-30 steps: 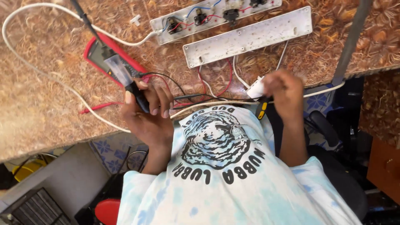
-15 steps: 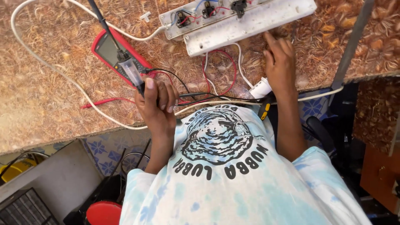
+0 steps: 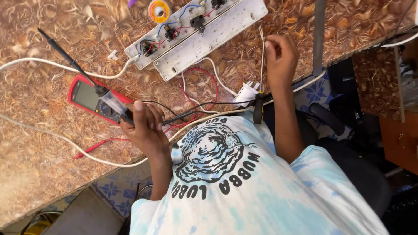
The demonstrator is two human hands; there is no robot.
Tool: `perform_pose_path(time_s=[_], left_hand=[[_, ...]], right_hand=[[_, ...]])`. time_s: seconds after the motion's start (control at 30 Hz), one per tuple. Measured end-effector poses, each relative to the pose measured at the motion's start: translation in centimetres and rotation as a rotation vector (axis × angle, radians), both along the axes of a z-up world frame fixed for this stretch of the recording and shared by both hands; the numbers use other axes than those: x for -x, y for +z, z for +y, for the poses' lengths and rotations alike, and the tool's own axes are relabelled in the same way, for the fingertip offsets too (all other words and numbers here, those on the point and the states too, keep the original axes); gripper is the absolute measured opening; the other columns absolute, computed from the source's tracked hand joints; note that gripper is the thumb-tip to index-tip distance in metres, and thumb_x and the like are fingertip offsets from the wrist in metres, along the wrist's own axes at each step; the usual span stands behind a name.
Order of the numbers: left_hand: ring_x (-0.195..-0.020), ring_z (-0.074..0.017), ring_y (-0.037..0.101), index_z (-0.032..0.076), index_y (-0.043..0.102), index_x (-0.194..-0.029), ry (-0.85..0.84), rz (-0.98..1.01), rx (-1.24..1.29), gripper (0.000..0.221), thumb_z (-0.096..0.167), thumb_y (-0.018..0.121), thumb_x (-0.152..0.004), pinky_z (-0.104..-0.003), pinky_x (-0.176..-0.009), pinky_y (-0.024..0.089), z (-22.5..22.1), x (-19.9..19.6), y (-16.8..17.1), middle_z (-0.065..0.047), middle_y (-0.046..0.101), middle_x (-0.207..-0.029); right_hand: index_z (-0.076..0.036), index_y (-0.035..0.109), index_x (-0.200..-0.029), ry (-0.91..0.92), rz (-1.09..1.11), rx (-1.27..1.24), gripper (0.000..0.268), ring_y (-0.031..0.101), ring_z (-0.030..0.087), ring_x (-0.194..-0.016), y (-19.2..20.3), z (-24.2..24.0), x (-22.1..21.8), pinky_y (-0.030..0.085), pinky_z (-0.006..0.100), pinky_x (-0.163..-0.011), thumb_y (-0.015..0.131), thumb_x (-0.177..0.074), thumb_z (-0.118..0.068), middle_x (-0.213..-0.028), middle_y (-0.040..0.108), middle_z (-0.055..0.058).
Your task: Soldering internal wires and connections inside a power strip on a repair bench.
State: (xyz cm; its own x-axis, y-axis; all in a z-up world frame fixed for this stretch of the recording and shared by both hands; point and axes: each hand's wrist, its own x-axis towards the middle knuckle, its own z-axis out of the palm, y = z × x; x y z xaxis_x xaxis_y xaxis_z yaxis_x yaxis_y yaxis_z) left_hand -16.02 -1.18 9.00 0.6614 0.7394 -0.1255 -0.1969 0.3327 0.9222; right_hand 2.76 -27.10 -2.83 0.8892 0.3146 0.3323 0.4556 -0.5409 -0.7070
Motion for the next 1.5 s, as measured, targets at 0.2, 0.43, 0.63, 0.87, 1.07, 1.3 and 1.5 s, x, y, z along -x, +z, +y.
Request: perform_pose_path(time_s=[0.2,0.43,0.63,0.87,1.07,1.3,1.5], left_hand=[[-0.057,-0.0036,0.047,0.021,0.053,-0.074,-0.008,0.209,-0.117,0.03,0.027,0.079,-0.089,-0.02,-0.082,0.054,0.4,-2.8,-4.0,0.009,0.051,-0.063],[-0.058,-0.0079,0.049,0.015,0.054,-0.079,-0.083,0.171,-0.244,0.031,0.036,0.074,-0.092,-0.02,-0.055,0.045,-0.1,-7.4,-6.5,0.004,0.053,-0.067],[-0.08,-0.0139,0.068,0.01,0.067,-0.099,-0.065,0.173,-0.183,0.029,0.039,0.071,-0.095,-0.028,-0.073,0.06,-0.8,-11.5,-8.4,-0.004,0.072,-0.089],[-0.074,-0.0137,0.047,0.008,0.065,-0.117,-0.169,0.3,-0.468,0.023,0.026,0.063,-0.102,-0.028,-0.062,0.037,-1.2,-15.3,-13.7,-0.002,0.055,-0.09],[-0.08,-0.0121,0.055,0.011,0.068,-0.127,-0.226,0.475,-0.306,0.044,0.038,0.072,-0.093,-0.026,-0.069,0.042,-1.1,-16.6,-12.6,-0.001,0.072,-0.096],[-0.085,-0.0137,0.061,0.013,0.069,-0.127,-0.221,0.447,-0.247,0.045,0.034,0.081,-0.088,-0.025,-0.074,0.049,-0.8,-16.1,-14.1,-0.003,0.075,-0.101],[-0.099,-0.0138,0.065,0.014,0.065,-0.121,-0.168,0.373,-0.186,0.037,0.026,0.081,-0.091,-0.026,-0.087,0.054,-0.6,-16.5,-13.3,-0.002,0.071,-0.11]], right_hand=[[-0.006,0.062,-0.102,-0.178,0.381,0.204,0.02,0.058,0.019,-0.089,0.0,0.9,-3.2,0.055,0.032,-0.081,0.079,-0.098,-0.016,-0.108,0.058,0.009],[-0.004,0.061,-0.09,-0.148,0.193,0.299,0.019,0.059,0.028,-0.107,-0.2,3.6,-3.9,0.052,0.046,-0.096,0.079,-0.097,-0.003,-0.11,0.059,0.011],[0.0,0.06,-0.101,-0.111,-0.126,-0.194,0.007,0.047,0.019,-0.078,-1.5,5.5,-4.0,0.044,0.031,-0.068,0.062,-0.107,-0.003,-0.095,0.052,0.01],[-0.003,0.054,-0.102,0.316,0.099,-0.341,0.005,0.05,0.021,-0.083,-2.4,9.2,-7.8,0.046,0.03,-0.066,0.059,-0.102,-0.001,-0.101,0.055,0.012],[0.003,0.06,-0.107,0.519,0.207,-0.144,0.019,0.056,0.024,-0.088,-0.3,11.2,-10.5,0.042,0.029,-0.065,0.067,-0.098,0.019,-0.108,0.062,0.02],[0.007,0.066,-0.113,0.551,0.233,-0.192,0.018,0.06,0.03,-0.098,-1.8,11.9,-10.0,0.055,0.032,-0.075,0.068,-0.102,0.021,-0.11,0.06,0.021],[0.007,0.061,-0.103,0.482,0.3,-0.326,0.015,0.059,0.031,-0.103,-1.1,13.3,-8.6,0.058,0.037,-0.087,0.066,-0.099,0.021,-0.11,0.058,0.021]])
